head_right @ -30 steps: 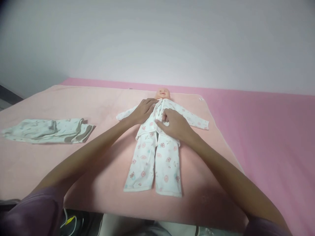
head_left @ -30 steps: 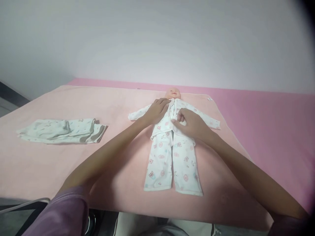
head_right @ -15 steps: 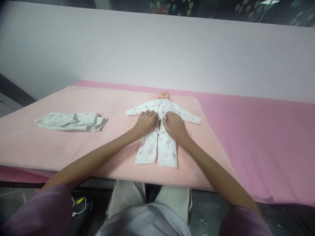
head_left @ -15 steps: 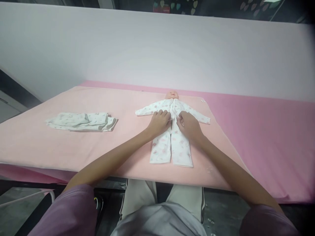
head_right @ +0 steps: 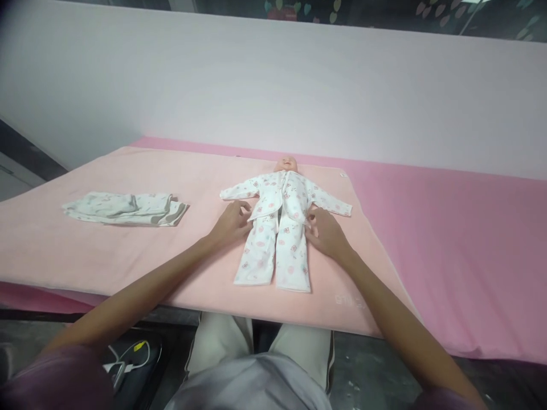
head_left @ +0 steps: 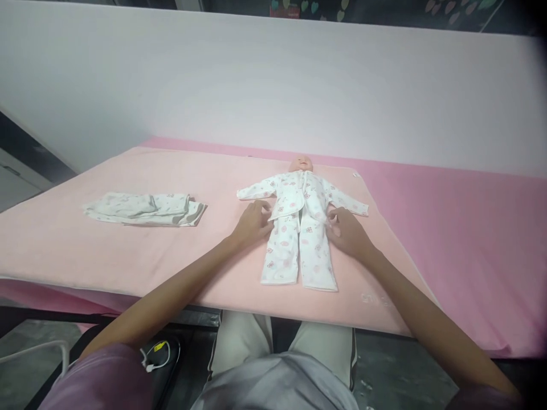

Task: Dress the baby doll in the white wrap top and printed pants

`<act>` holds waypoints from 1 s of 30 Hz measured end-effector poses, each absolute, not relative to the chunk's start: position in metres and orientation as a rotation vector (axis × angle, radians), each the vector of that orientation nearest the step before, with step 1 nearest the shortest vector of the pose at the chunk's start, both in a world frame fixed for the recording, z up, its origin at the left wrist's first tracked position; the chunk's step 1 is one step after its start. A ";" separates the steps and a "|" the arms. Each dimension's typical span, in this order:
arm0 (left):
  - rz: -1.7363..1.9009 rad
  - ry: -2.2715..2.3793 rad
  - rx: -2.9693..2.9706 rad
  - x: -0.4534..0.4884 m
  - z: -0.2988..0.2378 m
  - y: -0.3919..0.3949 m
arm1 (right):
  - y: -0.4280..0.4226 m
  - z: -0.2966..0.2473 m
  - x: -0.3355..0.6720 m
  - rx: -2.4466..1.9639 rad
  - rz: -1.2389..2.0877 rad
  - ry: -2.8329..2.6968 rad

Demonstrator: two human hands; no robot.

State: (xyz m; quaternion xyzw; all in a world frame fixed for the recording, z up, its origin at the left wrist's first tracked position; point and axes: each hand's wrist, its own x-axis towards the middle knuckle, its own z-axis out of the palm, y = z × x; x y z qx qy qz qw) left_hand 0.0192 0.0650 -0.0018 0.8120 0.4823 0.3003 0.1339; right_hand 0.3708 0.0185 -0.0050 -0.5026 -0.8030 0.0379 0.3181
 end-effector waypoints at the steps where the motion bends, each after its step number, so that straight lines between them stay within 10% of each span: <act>1: 0.820 1.441 2.309 0.021 -0.005 0.067 | 0.021 -0.013 0.372 -1.377 0.088 -2.098; 30: 0.661 1.262 2.145 0.094 0.082 0.149 | 0.103 0.069 0.305 -1.525 0.433 -1.970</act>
